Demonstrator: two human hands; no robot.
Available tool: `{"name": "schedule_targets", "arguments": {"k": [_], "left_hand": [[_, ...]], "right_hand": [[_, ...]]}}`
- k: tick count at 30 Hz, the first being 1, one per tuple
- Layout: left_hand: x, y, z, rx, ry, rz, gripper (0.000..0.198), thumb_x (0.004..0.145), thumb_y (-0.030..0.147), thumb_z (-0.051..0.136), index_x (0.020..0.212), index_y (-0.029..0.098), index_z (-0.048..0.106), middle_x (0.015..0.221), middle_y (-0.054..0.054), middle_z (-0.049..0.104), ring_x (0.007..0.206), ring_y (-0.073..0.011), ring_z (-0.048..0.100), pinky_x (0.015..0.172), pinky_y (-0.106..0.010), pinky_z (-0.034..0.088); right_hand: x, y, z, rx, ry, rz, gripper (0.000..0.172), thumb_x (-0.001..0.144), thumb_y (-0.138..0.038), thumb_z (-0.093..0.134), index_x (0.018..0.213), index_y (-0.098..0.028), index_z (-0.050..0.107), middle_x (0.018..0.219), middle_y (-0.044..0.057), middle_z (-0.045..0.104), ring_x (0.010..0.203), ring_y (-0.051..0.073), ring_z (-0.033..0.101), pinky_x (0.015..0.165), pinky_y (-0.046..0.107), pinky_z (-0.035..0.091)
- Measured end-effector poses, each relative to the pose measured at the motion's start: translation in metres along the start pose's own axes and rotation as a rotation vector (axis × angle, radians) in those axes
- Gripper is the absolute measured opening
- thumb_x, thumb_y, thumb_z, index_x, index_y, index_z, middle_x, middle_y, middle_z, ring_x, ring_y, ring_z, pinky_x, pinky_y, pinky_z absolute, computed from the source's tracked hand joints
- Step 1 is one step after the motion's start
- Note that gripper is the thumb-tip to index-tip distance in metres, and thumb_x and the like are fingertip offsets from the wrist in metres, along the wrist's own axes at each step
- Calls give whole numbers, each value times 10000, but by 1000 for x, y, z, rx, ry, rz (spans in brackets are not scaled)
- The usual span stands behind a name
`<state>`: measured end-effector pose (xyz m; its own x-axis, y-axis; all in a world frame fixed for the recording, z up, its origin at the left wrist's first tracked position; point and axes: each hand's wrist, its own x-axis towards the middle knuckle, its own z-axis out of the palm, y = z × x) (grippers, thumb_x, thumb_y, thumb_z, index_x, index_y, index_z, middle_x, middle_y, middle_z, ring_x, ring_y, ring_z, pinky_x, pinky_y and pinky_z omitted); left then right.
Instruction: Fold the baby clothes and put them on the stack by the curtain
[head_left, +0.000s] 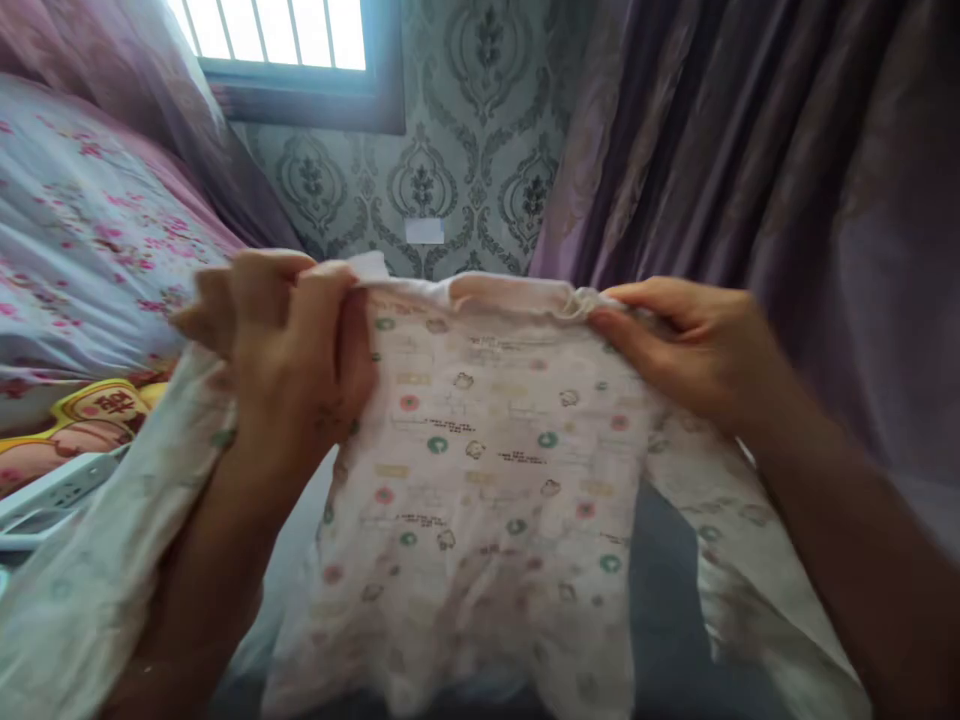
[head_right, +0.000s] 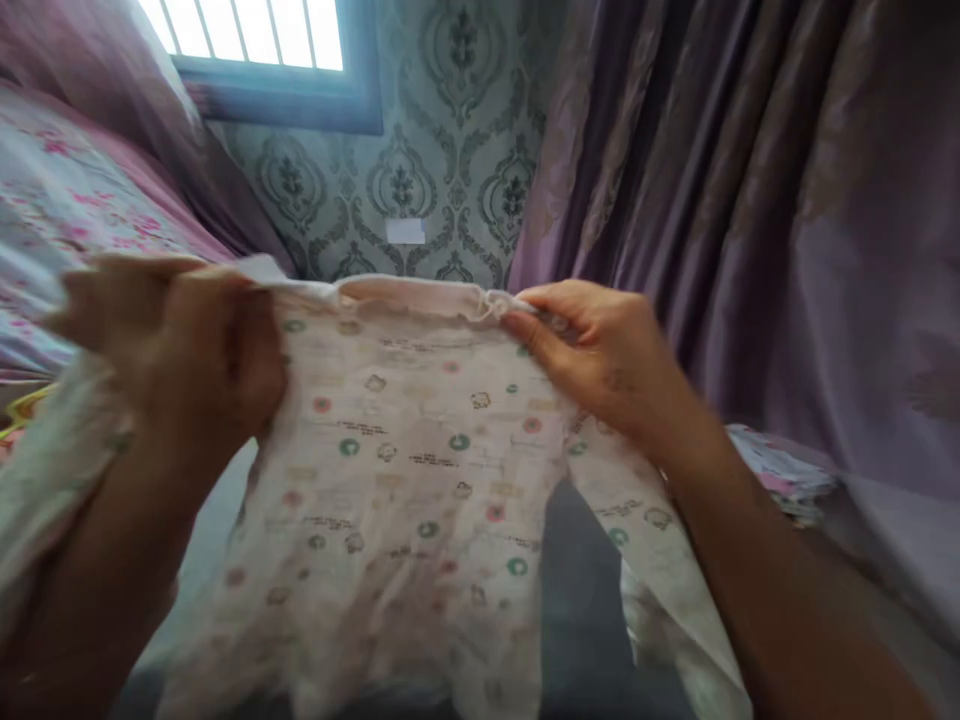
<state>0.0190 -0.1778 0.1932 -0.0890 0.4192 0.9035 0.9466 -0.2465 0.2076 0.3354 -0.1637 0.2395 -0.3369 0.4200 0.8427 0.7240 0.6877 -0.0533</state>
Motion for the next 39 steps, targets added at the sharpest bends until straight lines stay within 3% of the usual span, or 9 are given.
{"name": "schedule_targets", "arguments": {"k": [2,4,8,10,13,19,28,35,39], "left_hand": [[-10,3,30,71,10,75,243,890,413,444,1017,275,599,1114,-92,558,1144,-327,434,923,-577,315],[-30,-7,69,59,-114,81,268,910,422,416,912,241,613,1008,-90,588,1029,-285,479,892,-505,345],[-81,-50,145,61,-416,31,317,938,414,359,882,235,614,952,-80,587,953,-253,473,864,-427,347],[-100,-69,172,67,-527,40,315,944,396,351,903,236,620,960,-89,591,951,-252,467,856,-417,337],[-113,-86,198,99,-615,83,329,957,378,322,943,233,618,991,-99,589,969,-255,461,846,-410,325],[-104,-103,232,188,-664,157,394,975,375,253,969,215,613,989,-103,580,963,-257,463,840,-397,318],[-85,-113,296,191,-760,83,399,970,379,268,973,215,631,984,-106,581,969,-253,472,816,-379,312],[-73,-122,340,243,-739,88,419,971,390,259,980,206,636,970,-111,586,979,-263,477,802,-387,314],[-72,-124,356,262,-785,78,390,968,386,276,1003,199,616,982,-114,592,979,-270,489,805,-395,329]], "right_hand": [[-4,21,34,63,-168,63,278,902,-437,555,964,-216,712,916,27,721,808,187,664,697,298,506],[-20,42,76,25,-287,89,309,929,-445,503,936,-210,704,905,47,714,823,192,660,700,287,491],[-71,71,160,-152,-493,143,301,965,-416,438,961,-213,662,942,72,686,885,206,653,678,273,453],[-93,78,192,-209,-582,171,300,982,-407,398,986,-232,641,973,74,674,856,201,658,629,264,428],[-109,89,224,-286,-663,173,336,999,-421,331,1021,-239,612,1011,73,656,825,193,664,599,260,404],[-105,116,263,-399,-773,136,433,1011,-452,211,1050,-212,569,1055,76,635,886,195,661,636,253,405],[-81,164,303,-403,-917,163,411,1012,-442,217,1114,-195,529,1128,106,622,966,226,649,754,300,429],[-66,193,325,-365,-903,223,388,1013,-424,251,1140,-183,526,1158,122,619,1002,246,635,808,325,417],[-70,205,339,-274,-884,369,380,997,-442,312,1144,-185,549,1161,134,634,1042,261,615,841,333,405]]}}
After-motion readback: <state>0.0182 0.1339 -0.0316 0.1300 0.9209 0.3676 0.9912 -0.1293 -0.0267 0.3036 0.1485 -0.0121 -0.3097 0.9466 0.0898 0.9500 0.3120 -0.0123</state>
